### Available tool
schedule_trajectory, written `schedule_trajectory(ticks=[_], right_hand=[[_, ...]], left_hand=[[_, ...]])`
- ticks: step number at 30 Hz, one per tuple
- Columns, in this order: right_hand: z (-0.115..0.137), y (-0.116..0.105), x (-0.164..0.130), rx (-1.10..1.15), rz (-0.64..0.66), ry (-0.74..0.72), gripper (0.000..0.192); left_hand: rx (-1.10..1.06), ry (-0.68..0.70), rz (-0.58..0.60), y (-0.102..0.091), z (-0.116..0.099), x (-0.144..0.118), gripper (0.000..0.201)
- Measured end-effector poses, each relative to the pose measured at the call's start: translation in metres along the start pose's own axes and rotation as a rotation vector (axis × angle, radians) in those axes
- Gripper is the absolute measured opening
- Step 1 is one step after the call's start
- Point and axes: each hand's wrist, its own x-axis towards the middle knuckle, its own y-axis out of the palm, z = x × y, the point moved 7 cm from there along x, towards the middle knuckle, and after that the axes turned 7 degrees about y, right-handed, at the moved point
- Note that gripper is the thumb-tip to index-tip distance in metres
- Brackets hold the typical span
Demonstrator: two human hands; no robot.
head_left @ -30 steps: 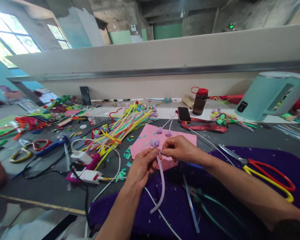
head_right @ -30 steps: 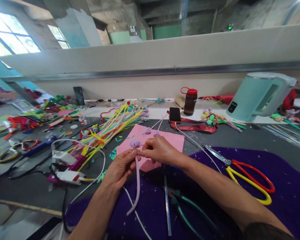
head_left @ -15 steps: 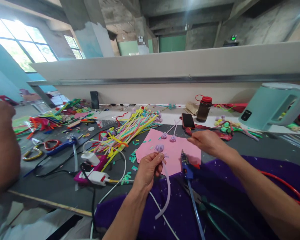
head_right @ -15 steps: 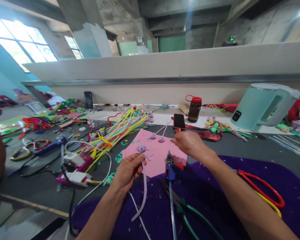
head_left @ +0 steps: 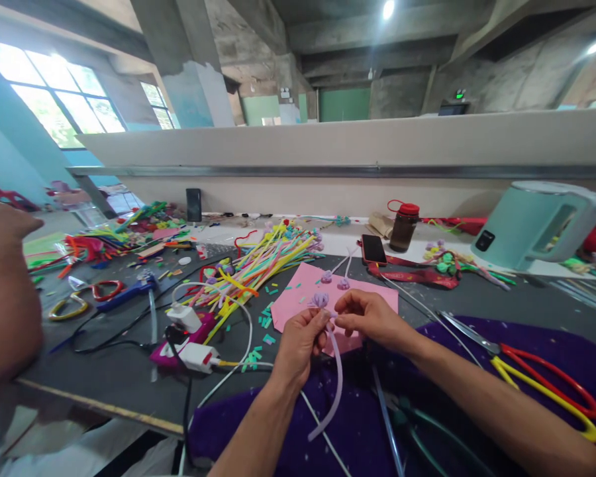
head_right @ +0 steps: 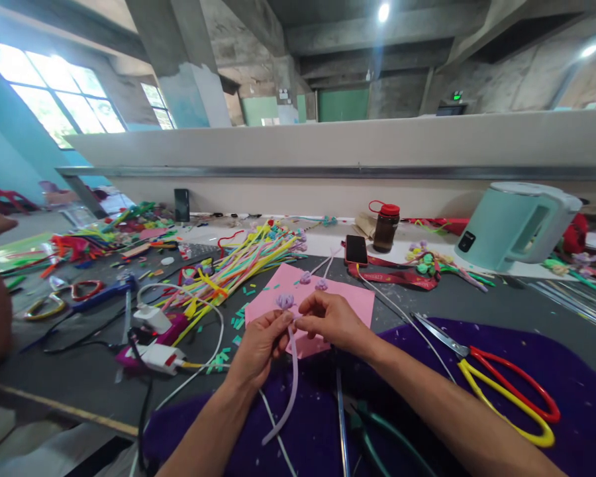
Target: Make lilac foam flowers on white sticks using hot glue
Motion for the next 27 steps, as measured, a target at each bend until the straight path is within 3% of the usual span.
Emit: schedule_trajectory(ticks=[10,20,27], right_hand=[[0.002,0.003,-0.003,0.034,0.035,0.024,0.012],[-0.009,0.010,-0.001,0.335,0.261,0.116,0.018],[-0.013,0.015,0.002,0.545,0.375,0.118,0.015]], left_hand=[[0.084,0.022,0.040,0.003,0.004,-0.001,0.029],[-0.015,-0.066,0.155,0.011,0.007,-0.003,0.027],[-0.105,-0.125,0.173,0.012,0.009,-0.006,0.024]])
